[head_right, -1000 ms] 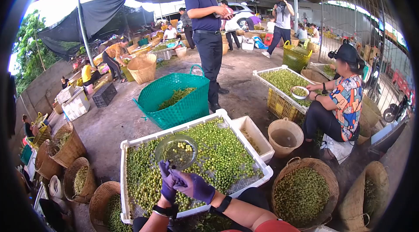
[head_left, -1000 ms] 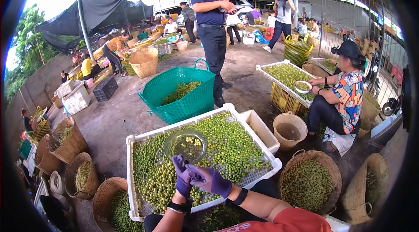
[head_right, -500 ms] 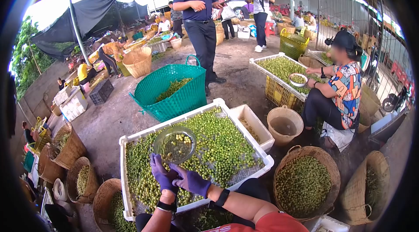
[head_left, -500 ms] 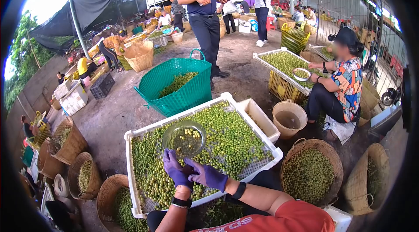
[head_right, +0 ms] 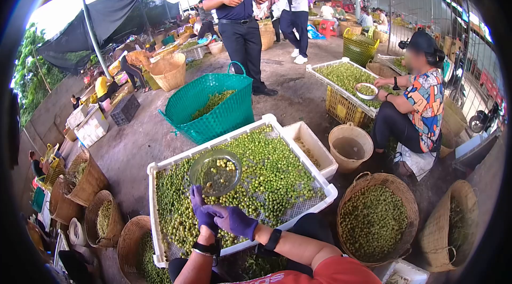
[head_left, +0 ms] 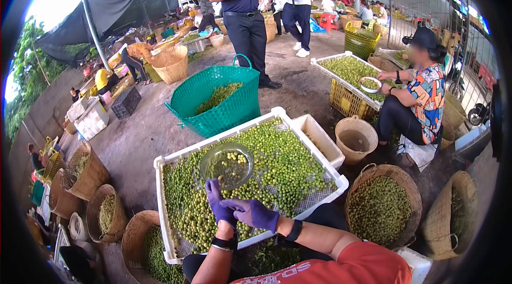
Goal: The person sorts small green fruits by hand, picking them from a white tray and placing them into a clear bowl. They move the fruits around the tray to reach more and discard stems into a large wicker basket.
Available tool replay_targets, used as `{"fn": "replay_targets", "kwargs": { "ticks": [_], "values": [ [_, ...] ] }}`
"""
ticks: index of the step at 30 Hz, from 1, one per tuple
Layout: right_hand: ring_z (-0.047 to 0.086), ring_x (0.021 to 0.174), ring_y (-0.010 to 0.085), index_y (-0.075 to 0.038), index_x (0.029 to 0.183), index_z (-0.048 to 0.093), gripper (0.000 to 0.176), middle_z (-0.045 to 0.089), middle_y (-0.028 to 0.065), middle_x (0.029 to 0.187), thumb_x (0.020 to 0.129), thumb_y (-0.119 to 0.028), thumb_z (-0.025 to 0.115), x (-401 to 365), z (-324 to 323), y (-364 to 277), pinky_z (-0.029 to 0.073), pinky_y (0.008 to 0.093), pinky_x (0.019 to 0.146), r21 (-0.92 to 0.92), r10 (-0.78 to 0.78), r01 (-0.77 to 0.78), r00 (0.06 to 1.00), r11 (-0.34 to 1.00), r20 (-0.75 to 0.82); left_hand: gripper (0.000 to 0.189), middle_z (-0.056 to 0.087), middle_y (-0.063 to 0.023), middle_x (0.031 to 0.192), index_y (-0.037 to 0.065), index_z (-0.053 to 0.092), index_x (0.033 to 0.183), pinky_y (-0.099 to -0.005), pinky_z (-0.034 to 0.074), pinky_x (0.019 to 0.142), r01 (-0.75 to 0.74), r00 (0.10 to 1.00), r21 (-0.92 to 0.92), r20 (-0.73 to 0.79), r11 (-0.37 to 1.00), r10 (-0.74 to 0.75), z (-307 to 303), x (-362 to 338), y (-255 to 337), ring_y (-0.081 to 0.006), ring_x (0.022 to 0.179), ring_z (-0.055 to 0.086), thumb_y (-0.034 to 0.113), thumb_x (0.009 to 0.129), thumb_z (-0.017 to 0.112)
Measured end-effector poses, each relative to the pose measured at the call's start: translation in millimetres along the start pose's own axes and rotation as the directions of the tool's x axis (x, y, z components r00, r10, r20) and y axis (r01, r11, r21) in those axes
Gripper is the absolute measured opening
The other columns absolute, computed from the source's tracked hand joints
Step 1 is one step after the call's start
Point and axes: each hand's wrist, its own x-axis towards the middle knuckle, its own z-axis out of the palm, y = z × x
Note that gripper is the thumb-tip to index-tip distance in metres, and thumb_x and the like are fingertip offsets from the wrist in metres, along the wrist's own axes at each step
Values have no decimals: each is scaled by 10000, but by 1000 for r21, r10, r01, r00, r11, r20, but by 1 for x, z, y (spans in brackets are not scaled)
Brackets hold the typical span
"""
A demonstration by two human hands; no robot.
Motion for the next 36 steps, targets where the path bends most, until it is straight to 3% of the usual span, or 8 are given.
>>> {"fn": "replay_targets", "kwargs": {
  "ticks": [5, 10, 21, 27, 32, 33, 34, 36],
  "values": [
    [623, 956, 358, -62, 1206, 560, 379, 653, 173, 1032, 829, -64, 596, -1, 9, -13, 502, 388, 820, -223, -100, 96, 995, 970, -5, 610, 358, -170, 1441, 87, 187, 1479, -399, 357, 1045, -276, 883, 436, 468, 856, 46, -44, -23, -110, -275, 1280, 407, 158, 956, 492],
    [637, 830, 337, -57, 1039, 608, 295, 651, 158, 905, 781, -172, 693, 6, 0, 0, 498, 413, 721, -359, -151, 138, 988, 923, -10, 915, 143, -69, 1559, 161, 161, 1502, -488, 230, 1101, 679, 719, -496, 301, 541, -627, -21, -2, 2, -322, 1414, 158, 744, 840, 404],
    [650, 682, 329, -57, 747, 625, 282, 635, 160, 680, 697, -308, 743, 1, -21, -13, 486, 430, 607, -707, -10, 308, 920, 637, 392, 708, 469, -8, 1287, 159, 418, 1318, -440, 331, 983, 605, 791, -430, 227, 670, -569, -7, -20, -17, -175, 1201, 416, 699, 862, 437],
    [604, 599, 332, -118, 661, 609, 125, 600, 127, 614, 697, -226, 660, 1, -23, -2, 454, 450, 555, -649, -162, 428, 889, 629, 429, 756, 279, -2, 1496, 177, 225, 1474, -515, 214, 1097, 414, 891, -437, 374, 799, -257, -2, -28, -13, -266, 1342, 297, 578, 894, 499],
    [553, 637, 314, -111, 649, 532, 168, 515, 97, 634, 712, -193, 664, 0, -5, -2, 419, 423, 555, -504, -399, 547, 836, 668, 377, 371, 516, -47, 1298, 172, 554, 1185, -553, 334, 970, -429, 802, 393, 580, 813, 142, -12, -6, -29, -240, 1272, 408, 382, 881, 519],
    [555, 646, 304, -119, 645, 533, 170, 508, 88, 625, 713, -200, 666, 0, -4, 2, 421, 420, 561, -512, -379, 544, 836, 664, 397, 500, 504, -43, 1317, 117, 508, 1264, -528, 294, 1030, 111, 806, -231, 590, 967, 49, -11, -9, -12, -220, 1271, 403, 466, 909, 461],
    [547, 631, 303, -121, 646, 531, 170, 494, 88, 616, 721, -201, 660, 2, -2, 5, 413, 423, 552, -477, -402, 539, 840, 695, 364, 638, 491, -38, 1336, 62, 462, 1343, -502, 253, 1091, 548, 793, -714, 609, 435, 1, -10, -9, 7, -201, 1269, 398, 550, 937, 403],
    [611, 712, 289, -113, 781, 647, 59, 628, 76, 757, 732, -143, 656, 10, -19, -8, 481, 395, 627, -410, -381, 508, 854, 758, 354, 850, 496, -64, 1339, 54, 454, 1352, -514, 178, 1127, 655, 743, -755, 648, -20, -166, -15, 1, 35, -247, 1246, 396, 733, 858, 319]
  ]
}}
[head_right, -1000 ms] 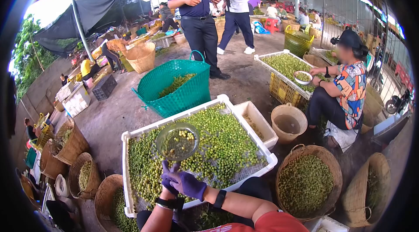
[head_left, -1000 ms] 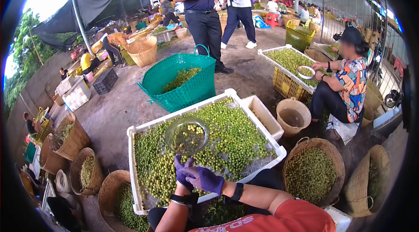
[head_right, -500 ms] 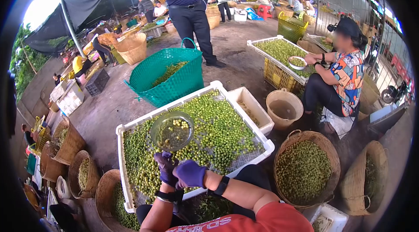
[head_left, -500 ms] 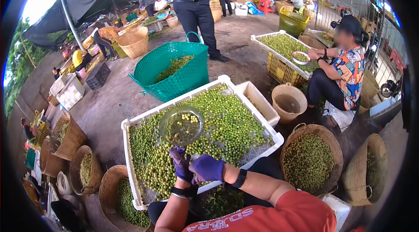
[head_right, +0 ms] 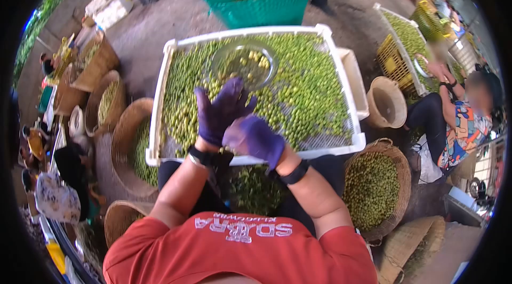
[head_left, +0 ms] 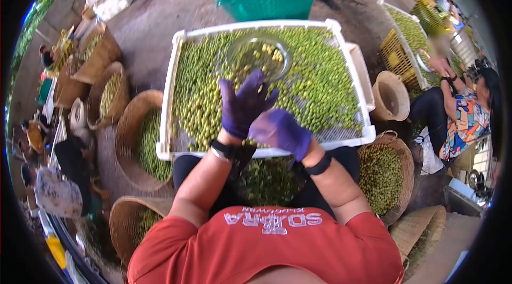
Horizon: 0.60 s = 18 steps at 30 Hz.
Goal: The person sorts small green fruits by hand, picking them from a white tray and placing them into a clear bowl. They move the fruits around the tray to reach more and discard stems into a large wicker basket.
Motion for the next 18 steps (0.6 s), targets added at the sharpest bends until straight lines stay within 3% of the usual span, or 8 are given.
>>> {"fn": "replay_targets", "kwargs": {
  "ticks": [2, 3, 4, 7, 8, 11, 12, 18],
  "values": [
    [656, 826, 246, -88, 917, 678, 136, 684, 87, 908, 800, -58, 617, 1, -19, 2, 517, 344, 740, 147, 342, -313, 903, 938, -261, 932, 504, -70, 1326, 63, 480, 1324, -514, 203, 1115, 6, 998, -68, -60, 998, -10, 24, 0, 7, -280, 1208, 415, 810, 787, 330],
    [658, 862, 197, -41, 1017, 655, 201, 678, 117, 997, 826, -41, 591, 5, -25, 3, 516, 322, 753, 366, 619, -504, 700, 782, -357, 935, 503, -75, 1328, 69, 486, 1316, -518, 214, 1110, 23, 997, -97, -74, 995, -30, 32, -1, 9, -293, 1213, 412, 817, 774, 347],
    [645, 902, 175, -28, 1130, 617, 309, 654, 139, 1067, 824, -30, 576, 2, -29, 18, 514, 312, 780, 446, 684, -522, 611, 727, -399, 928, 490, -83, 1349, 79, 477, 1326, -514, 219, 1110, 46, 999, -125, -17, 991, -48, 37, -1, 8, -295, 1243, 402, 815, 774, 356],
    [631, 934, 174, -24, 1204, 574, 379, 632, 138, 1098, 825, -26, 576, -6, -32, 53, 512, 306, 785, 744, 688, -284, 656, 605, -310, 892, 456, -95, 1401, 118, 445, 1362, -500, 200, 1122, 129, 990, -51, 66, 990, -125, 40, 3, 2, -300, 1306, 379, 798, 787, 378],
    [630, 892, 162, 1, 1135, 617, 317, 646, 118, 1016, 822, -20, 570, -6, -27, 60, 510, 283, 771, 915, 707, -94, 667, 392, -235, 963, 459, -102, 1396, 100, 366, 1411, -502, 207, 1118, 156, 988, -112, 1, 981, -157, 41, 2, -3, -292, 1303, 387, 824, 777, 335],
    [634, 830, 148, 19, 1004, 663, 207, 657, 99, 944, 828, -30, 564, 7, -31, 40, 513, 268, 730, 508, 750, -580, 620, 637, -232, 1010, 445, -117, 1403, 78, 311, 1438, -503, 221, 1111, 285, 958, -13, -11, 958, -285, 40, -2, -5, -289, 1302, 389, 838, 773, 303],
    [638, 767, 141, 16, 900, 681, 146, 669, 81, 868, 830, -50, 571, 11, -37, 30, 519, 271, 693, 536, 775, -583, 577, 611, -257, 1059, 421, -133, 1420, 66, 292, 1447, -507, 230, 1107, 316, 948, 37, 34, 948, -317, 46, -4, -7, -295, 1307, 385, 862, 749, 287],
    [620, 714, 109, 16, 885, 680, 139, 668, 53, 802, 842, -74, 582, 9, -45, 26, 515, 253, 651, 618, 809, -554, 530, 558, -255, 1095, 397, -150, 1423, 152, 306, 1452, -520, 265, 1094, 435, 886, 104, 129, 895, -446, 52, -8, -11, -312, 1254, 445, 913, 665, 334]
  ]
}}
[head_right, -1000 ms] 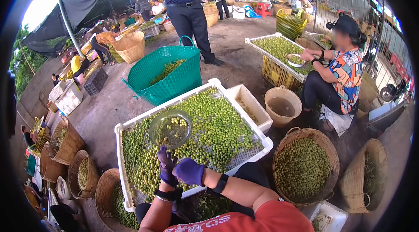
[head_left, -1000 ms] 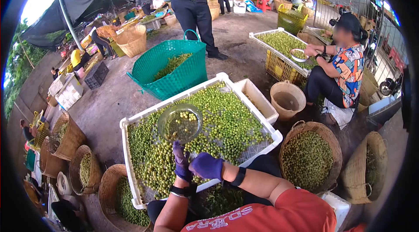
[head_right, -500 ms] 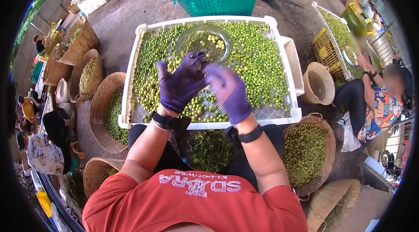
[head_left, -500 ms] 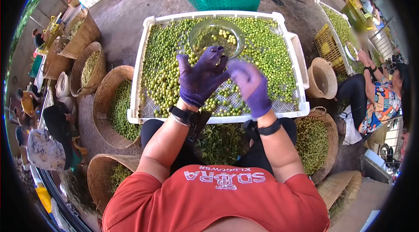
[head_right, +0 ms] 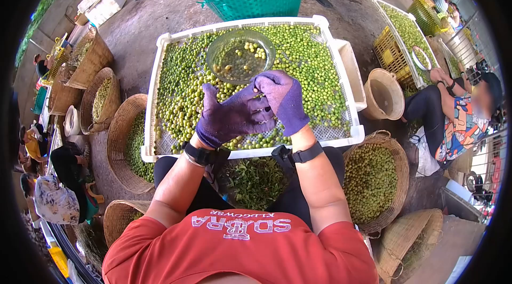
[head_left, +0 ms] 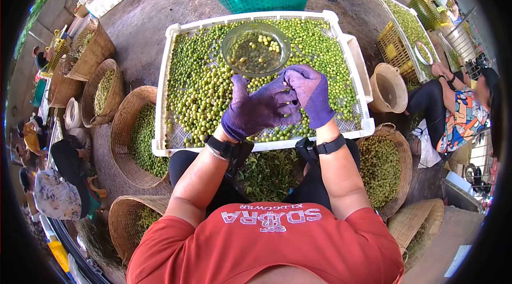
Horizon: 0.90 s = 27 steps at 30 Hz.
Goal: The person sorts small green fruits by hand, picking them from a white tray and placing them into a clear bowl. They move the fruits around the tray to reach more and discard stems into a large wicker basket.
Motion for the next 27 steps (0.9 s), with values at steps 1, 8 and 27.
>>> {"fn": "replay_targets", "kwargs": {
  "ticks": [1, 8, 27],
  "values": [
    [614, 706, 101, 16, 884, 681, 139, 667, 48, 795, 843, -74, 583, 0, -1, -1, 513, 245, 647, 31, 2, -2, 1000, 1000, 5, 1097, 382, -155, 1435, 181, 303, 1456, -533, 261, 1094, 12, 998, 18, 59, 1000, -13, -1, 0, -2, -323, 1262, 437, 921, 648, 349],
    [582, 815, 94, -13, 1200, 596, 350, 661, 36, 950, 868, -107, 543, 11, -11, 21, 483, 225, 746, 237, -92, 87, 996, 968, 10, 1100, 314, -105, 1500, 251, 330, 1449, -592, 194, 1093, -231, 948, -161, 186, 960, 259, 12, 3, -10, -325, 1349, 322, 879, 573, 550],
    [609, 909, 266, -75, 1327, 486, 617, 614, 134, 1009, 749, 1, 688, -43, 53, 12, 492, 326, 798, -186, -352, 424, 878, 886, 325, 695, 151, -45, 1561, 223, 89, 1514, -468, 258, 1113, -415, 738, 480, -320, 773, 595, -54, -5, -23, -286, 1411, 209, 574, 961, 320]
  ]
}}
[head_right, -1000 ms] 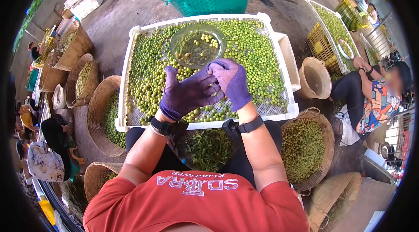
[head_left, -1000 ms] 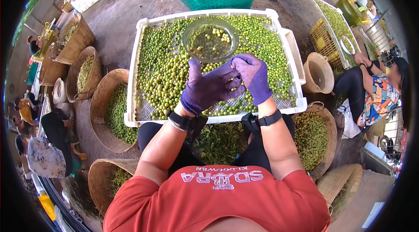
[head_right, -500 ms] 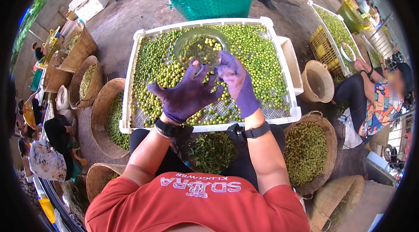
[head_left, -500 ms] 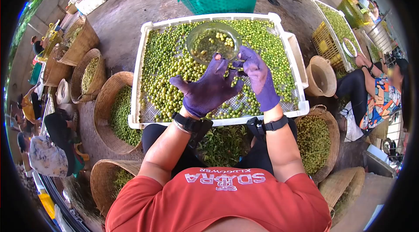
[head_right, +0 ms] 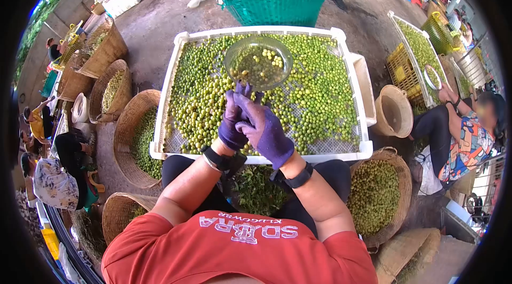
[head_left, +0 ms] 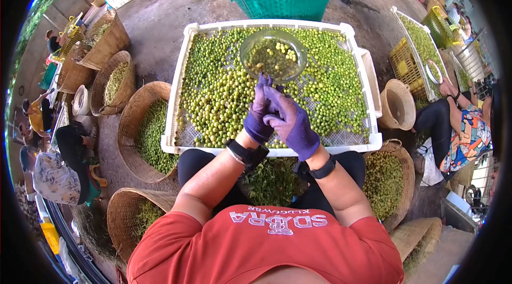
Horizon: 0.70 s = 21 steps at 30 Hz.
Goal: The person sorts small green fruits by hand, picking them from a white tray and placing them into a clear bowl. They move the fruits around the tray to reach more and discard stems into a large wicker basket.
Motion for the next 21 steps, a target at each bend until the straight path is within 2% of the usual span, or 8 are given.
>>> {"fn": "replay_targets", "kwargs": {
  "ticks": [1, 3, 6, 10, 12, 14, 17, 21],
  "values": [
    [607, 875, 263, -83, 1324, 493, 605, 613, 132, 965, 755, 0, 683, -2, -3, -2, 491, 329, 775, -85, -2, 1, 1000, 996, -6, 665, 148, -48, 1561, 226, 89, 1513, -478, 246, 1119, -109, 992, 115, 83, 987, 100, -11, 1, -10, -288, 1409, 212, 545, 974, 313],
    [589, 766, 258, -108, 1305, 519, 566, 598, 126, 844, 771, -2, 673, -2, -6, -7, 485, 350, 710, -151, -76, 66, 995, 986, -63, 641, 169, -54, 1547, 210, 109, 1506, -497, 243, 1124, -122, 988, -9, 97, 993, 122, -22, 7, -19, -299, 1397, 231, 505, 985, 334],
    [631, 821, 205, -51, 1293, 519, 511, 645, 111, 929, 799, 36, 615, -4, -9, -5, 511, 311, 777, -134, -59, 46, 993, 990, -100, 659, 235, -83, 1507, 142, 133, 1495, -457, 271, 1105, -136, 988, -31, 66, 990, 138, -24, 14, -13, -279, 1356, 286, 343, 947, 437],
    [624, 909, 192, -35, 1284, 513, 527, 627, 116, 1056, 778, 28, 645, 7, -15, -11, 512, 296, 783, 226, 171, -111, 949, 968, -265, 772, 344, -137, 1442, 22, 160, 1478, -359, 332, 1065, -147, 984, 255, -57, 956, 167, -19, 25, -11, -229, 1287, 378, 59, 860, 620],
    [632, 928, 226, -26, 1144, 614, 380, 650, 123, 1018, 768, 3, 660, 2, -22, 9, 513, 320, 796, 90, 123, -106, 969, 990, -214, 919, 330, -140, 1465, -6, 175, 1469, -340, 301, 1089, -222, 972, 451, 33, 865, 233, -32, 26, -30, -224, 1325, 348, 275, 808, 749],
    [641, 920, 262, -25, 988, 674, 235, 668, 127, 974, 755, 0, 654, 3, -29, -7, 516, 340, 800, -135, -37, 8, 976, 991, -216, 912, 339, -137, 1466, 0, 187, 1468, -342, 298, 1094, -259, 964, 503, 80, 824, 254, -28, 19, -26, -224, 1331, 348, 249, 801, 757],
    [643, 886, 275, -36, 942, 686, 223, 678, 115, 920, 729, 20, 644, 2, -30, -7, 517, 342, 794, -159, -56, 10, 955, 987, -290, 812, 327, -112, 1479, 8, 218, 1463, -348, 279, 1108, -239, 971, 451, 140, 860, 196, -28, 24, -23, -199, 1343, 331, 170, 839, 711],
    [644, 819, 287, -40, 905, 680, 191, 677, 115, 861, 736, 27, 619, 6, -30, -9, 511, 359, 750, -191, -213, 189, 970, 963, -113, 729, 391, -104, 1428, 15, 244, 1452, -330, 332, 1066, -316, 945, 476, 234, 821, 228, -23, 16, -16, -174, 1277, 400, 170, 878, 665]
  ]
}}
